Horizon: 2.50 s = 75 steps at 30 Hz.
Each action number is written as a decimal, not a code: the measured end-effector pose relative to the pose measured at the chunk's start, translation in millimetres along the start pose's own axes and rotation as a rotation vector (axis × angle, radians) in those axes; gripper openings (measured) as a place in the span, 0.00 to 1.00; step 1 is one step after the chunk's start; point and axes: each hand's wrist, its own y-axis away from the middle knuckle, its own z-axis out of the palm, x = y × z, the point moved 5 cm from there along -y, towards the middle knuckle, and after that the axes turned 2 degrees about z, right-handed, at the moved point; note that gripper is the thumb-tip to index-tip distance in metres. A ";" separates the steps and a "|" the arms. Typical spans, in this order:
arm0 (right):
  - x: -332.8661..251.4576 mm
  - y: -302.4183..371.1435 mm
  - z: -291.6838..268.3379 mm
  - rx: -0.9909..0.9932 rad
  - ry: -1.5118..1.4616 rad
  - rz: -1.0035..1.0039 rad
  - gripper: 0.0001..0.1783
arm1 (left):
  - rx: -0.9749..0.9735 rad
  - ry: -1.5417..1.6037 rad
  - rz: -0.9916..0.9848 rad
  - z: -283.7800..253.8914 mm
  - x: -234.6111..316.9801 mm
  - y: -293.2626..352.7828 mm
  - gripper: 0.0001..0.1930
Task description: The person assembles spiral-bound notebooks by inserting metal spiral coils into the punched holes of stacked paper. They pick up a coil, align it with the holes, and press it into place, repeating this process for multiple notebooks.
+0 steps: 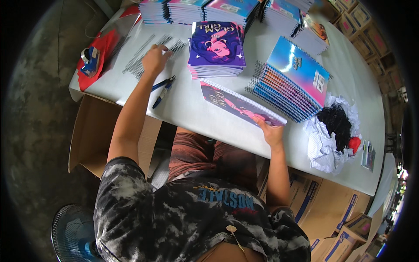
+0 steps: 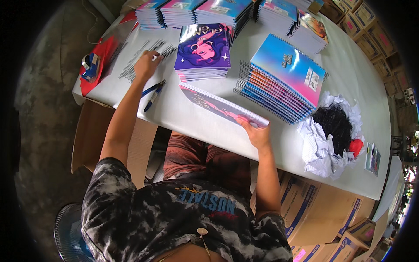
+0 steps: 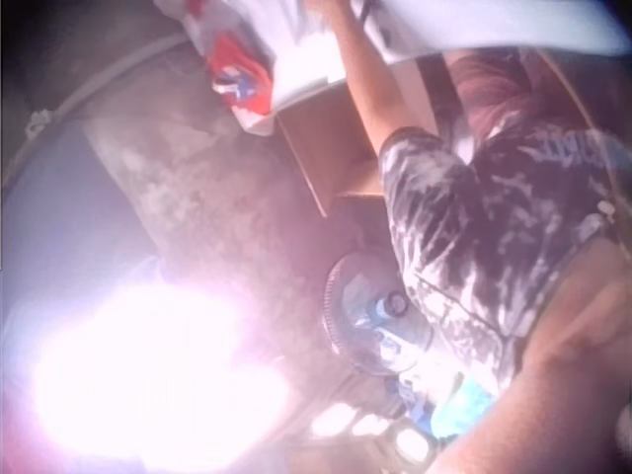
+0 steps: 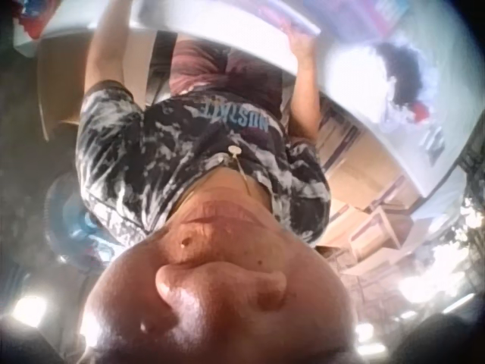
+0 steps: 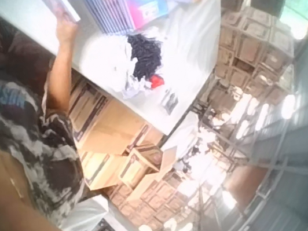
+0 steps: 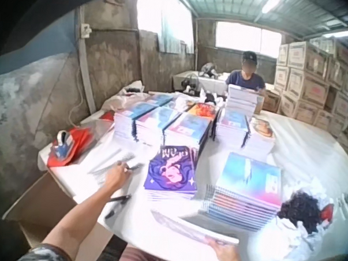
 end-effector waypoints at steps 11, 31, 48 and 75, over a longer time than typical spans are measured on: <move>-57.5 -19.5 0.5 0.078 -0.102 -0.070 0.12 | -0.580 0.893 0.263 -84.5 128.0 81.1 0.25; -60.8 -19.3 -2.7 -0.039 0.117 -0.200 0.13 | -0.711 1.070 0.166 -70.5 126.5 57.0 0.11; -51.4 -18.6 -0.3 0.049 -0.026 -0.176 0.16 | -0.592 0.799 0.303 -85.8 142.8 66.3 0.17; -47.7 -2.7 2.5 0.002 0.084 -0.213 0.12 | -0.505 0.241 0.748 -115.0 173.9 66.1 0.18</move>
